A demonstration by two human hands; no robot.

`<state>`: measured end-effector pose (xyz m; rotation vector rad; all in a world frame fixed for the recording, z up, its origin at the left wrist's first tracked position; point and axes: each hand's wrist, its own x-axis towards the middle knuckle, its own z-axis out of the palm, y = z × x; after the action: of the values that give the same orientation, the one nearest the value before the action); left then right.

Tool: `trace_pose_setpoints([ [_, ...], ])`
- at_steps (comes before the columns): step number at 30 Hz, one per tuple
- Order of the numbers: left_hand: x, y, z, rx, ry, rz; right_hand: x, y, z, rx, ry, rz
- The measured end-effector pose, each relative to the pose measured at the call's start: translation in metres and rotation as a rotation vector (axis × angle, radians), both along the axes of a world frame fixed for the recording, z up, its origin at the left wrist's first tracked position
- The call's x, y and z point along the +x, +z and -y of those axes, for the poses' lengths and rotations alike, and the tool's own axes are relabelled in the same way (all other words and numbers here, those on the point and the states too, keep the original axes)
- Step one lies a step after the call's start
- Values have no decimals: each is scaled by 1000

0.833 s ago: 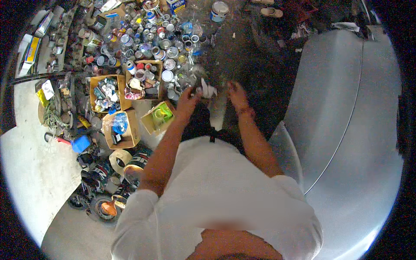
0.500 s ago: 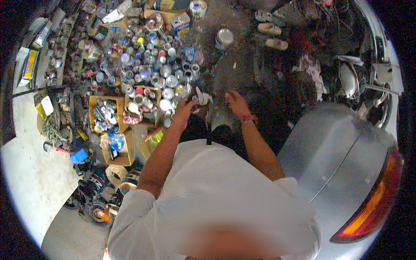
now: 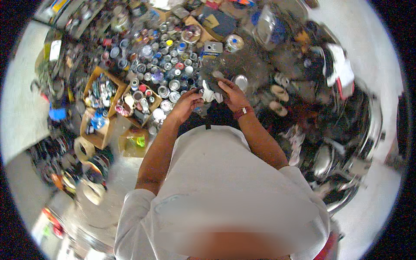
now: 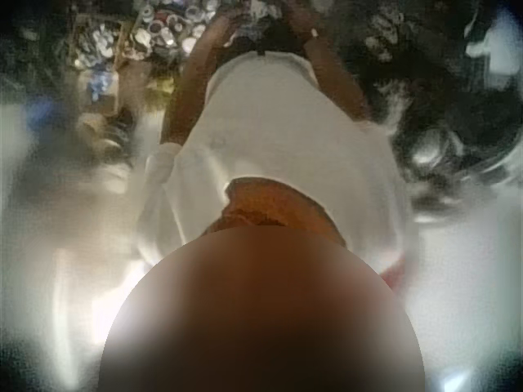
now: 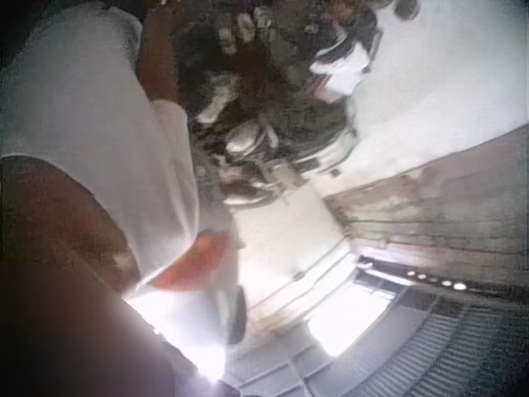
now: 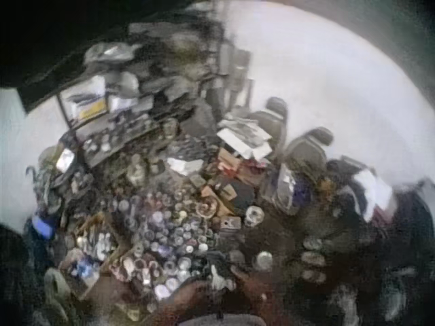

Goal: The person walks through a cluttered auto repair shop, sits on the floor, and opens several paint cans. They pour paint into a spray gun cup, wipe the area with a cloth, and then stand up to connect the spray gun to an air hose.

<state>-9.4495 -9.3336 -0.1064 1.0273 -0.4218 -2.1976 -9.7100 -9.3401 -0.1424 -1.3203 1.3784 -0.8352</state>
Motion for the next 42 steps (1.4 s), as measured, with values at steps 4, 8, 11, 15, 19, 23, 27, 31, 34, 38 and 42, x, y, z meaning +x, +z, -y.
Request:
trace_pose_setpoints([
  [4,-7,-24,41,126,305,-45,13,-19,109,140,134,136],
  [8,-33,-65,76,114,678,-77,33,-60,214,478,198,199],
  [11,-67,-92,93,431,883,35,46,-91,267,629,358,90],
  [15,-105,-99,101,503,1174,116,58,-113,303,788,488,-8],
  [19,-121,-95,69,536,1400,200,80,-120,282,793,770,-55],
  [23,-130,-107,10,656,1657,38,102,-136,223,853,921,-110],
  [27,-167,-140,-80,703,1905,58,103,-176,143,842,1066,-255],
  [31,-202,-200,-168,785,2070,103,98,-229,56,795,1094,-384],
  [34,-226,-258,-223,873,2128,163,96,-276,6,752,1083,-462],
  [38,-258,-344,-276,863,2240,194,83,-364,-37,921,1050,-439],
  [42,-278,-422,-300,774,2389,258,63,-471,-67,1058,1054,-369],
])
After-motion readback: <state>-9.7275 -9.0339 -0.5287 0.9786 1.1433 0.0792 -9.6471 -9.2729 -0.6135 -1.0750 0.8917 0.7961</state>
